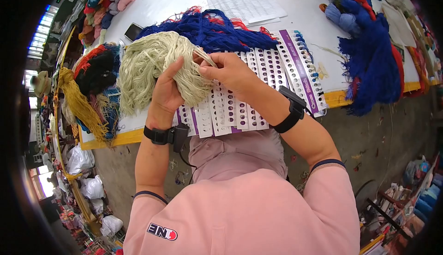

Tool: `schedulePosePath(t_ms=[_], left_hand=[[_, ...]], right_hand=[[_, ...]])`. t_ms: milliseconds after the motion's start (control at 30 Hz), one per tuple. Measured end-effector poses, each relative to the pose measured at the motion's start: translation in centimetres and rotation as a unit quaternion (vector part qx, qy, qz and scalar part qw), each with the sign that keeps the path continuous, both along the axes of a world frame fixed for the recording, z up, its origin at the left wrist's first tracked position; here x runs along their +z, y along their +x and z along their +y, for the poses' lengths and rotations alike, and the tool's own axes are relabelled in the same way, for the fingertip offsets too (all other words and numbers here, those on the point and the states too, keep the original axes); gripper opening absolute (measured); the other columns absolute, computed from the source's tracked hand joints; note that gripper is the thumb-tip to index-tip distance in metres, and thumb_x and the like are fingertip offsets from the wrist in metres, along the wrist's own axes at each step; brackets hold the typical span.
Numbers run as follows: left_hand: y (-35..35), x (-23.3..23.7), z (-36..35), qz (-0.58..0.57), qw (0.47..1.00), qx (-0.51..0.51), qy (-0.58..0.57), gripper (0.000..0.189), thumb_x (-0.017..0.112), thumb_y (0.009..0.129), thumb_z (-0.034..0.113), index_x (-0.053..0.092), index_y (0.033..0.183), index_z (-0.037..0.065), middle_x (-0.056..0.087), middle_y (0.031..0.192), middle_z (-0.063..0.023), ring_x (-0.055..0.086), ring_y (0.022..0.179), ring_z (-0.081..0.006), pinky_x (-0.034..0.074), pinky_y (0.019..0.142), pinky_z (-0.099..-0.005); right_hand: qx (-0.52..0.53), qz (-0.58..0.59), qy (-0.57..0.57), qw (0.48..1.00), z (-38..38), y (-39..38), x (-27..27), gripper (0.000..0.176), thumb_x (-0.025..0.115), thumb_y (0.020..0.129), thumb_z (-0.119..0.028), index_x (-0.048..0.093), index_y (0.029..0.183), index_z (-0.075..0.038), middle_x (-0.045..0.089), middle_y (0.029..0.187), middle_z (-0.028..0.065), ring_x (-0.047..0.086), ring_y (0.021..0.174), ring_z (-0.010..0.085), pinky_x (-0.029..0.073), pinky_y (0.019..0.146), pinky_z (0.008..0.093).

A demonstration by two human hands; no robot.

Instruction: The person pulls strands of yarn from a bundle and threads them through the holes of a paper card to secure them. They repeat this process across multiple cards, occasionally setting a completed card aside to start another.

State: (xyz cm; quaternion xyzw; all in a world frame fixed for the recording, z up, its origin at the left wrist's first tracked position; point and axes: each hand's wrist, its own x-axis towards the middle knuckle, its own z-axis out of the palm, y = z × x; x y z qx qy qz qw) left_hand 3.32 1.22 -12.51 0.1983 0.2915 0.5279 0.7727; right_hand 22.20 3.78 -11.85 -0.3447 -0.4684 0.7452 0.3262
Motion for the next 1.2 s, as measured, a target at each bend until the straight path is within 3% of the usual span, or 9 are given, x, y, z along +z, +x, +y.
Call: schedulePosePath(t_ms=[67, 133, 267, 367, 567, 767, 1067, 1200], left_hand=[[0.0, 0.0, 0.0, 0.004, 1.000, 0.016, -0.012, 0.031, 0.059, 0.095, 0.014, 0.054, 0.121, -0.002, 0.064, 0.114, -0.0150, 0.066, 0.101, -0.0227, 0.057, 0.086, -0.0360], [1.0, 0.6, -0.5, 0.085, 0.995, 0.045, 0.038, 0.030, 0.063, 0.090, 0.006, 0.055, 0.118, 0.000, 0.064, 0.111, -0.0134, 0.066, 0.099, -0.0212, 0.057, 0.084, -0.0345], [1.6, 0.6, -0.9, 0.139, 0.986, 0.067, 0.064, 0.038, 0.068, 0.082, -0.005, 0.056, 0.116, 0.002, 0.066, 0.105, -0.0107, 0.067, 0.095, -0.0191, 0.058, 0.080, -0.0324], [1.4, 0.5, -1.0, 0.141, 0.986, 0.057, 0.062, 0.038, 0.068, 0.082, -0.005, 0.055, 0.118, 0.001, 0.066, 0.105, -0.0110, 0.067, 0.094, -0.0194, 0.058, 0.081, -0.0324], [1.5, 0.6, -0.8, 0.147, 0.986, 0.048, 0.056, 0.040, 0.067, 0.082, -0.005, 0.055, 0.120, 0.000, 0.067, 0.105, -0.0128, 0.068, 0.094, -0.0203, 0.058, 0.082, -0.0326], [1.4, 0.6, -0.9, 0.135, 0.988, 0.053, 0.052, 0.039, 0.066, 0.082, -0.004, 0.055, 0.120, 0.000, 0.066, 0.105, -0.0123, 0.067, 0.095, -0.0203, 0.057, 0.083, -0.0328], [2.1, 0.5, -1.1, 0.176, 0.980, 0.059, 0.066, 0.038, 0.069, 0.080, -0.006, 0.058, 0.116, 0.001, 0.066, 0.107, -0.0082, 0.066, 0.095, -0.0170, 0.056, 0.080, -0.0307], [2.1, 0.2, -1.2, 0.182, 0.978, 0.063, 0.075, 0.036, 0.069, 0.080, -0.006, 0.059, 0.114, 0.001, 0.066, 0.106, -0.0081, 0.066, 0.095, -0.0166, 0.056, 0.081, -0.0304]], right_hand=[[-0.010, 0.008, -0.016, 1.000, 0.0, 0.5, -0.4, 0.011, 0.068, 0.089, -0.014, 0.066, 0.092, -0.004, 0.060, 0.081, -0.0021, 0.051, 0.070, 0.0042, 0.042, 0.061, 0.0211], [-0.011, 0.019, -0.012, 1.000, 0.2, 0.7, -1.1, 0.011, 0.068, 0.089, -0.016, 0.065, 0.090, -0.006, 0.056, 0.076, -0.0044, 0.045, 0.064, 0.0032, 0.036, 0.056, 0.0202], [-0.017, 0.043, -0.020, 0.999, 0.1, 1.0, -1.6, 0.010, 0.068, 0.090, -0.017, 0.063, 0.089, -0.008, 0.050, 0.070, -0.0073, 0.037, 0.058, 0.0021, 0.029, 0.051, 0.0190], [-0.019, 0.063, -0.047, 0.997, 0.0, 1.2, -1.4, 0.009, 0.067, 0.090, -0.017, 0.063, 0.089, -0.009, 0.047, 0.068, -0.0082, 0.036, 0.058, 0.0019, 0.029, 0.052, 0.0187], [-0.023, 0.131, -0.088, 0.987, 0.0, 1.3, -1.7, 0.007, 0.062, 0.095, -0.016, 0.062, 0.094, -0.009, 0.061, 0.077, -0.0038, 0.047, 0.063, 0.0015, 0.036, 0.054, 0.0171], [0.009, 0.157, -0.084, 0.984, 0.0, 1.4, -2.5, 0.009, 0.055, 0.099, -0.015, 0.061, 0.097, -0.009, 0.064, 0.080, -0.0028, 0.049, 0.064, 0.0018, 0.037, 0.054, 0.0162], [-0.037, 0.033, -0.031, 0.998, -0.4, -0.1, -0.6, 0.016, 0.067, 0.091, -0.021, 0.063, 0.095, -0.006, 0.061, 0.080, -0.0006, 0.049, 0.062, 0.0034, 0.038, 0.054, 0.0195], [-0.020, 0.040, -0.049, 0.998, 0.3, 0.3, -0.8, 0.017, 0.068, 0.090, -0.020, 0.063, 0.096, -0.005, 0.057, 0.078, -0.0020, 0.048, 0.062, 0.0031, 0.038, 0.055, 0.0201]])
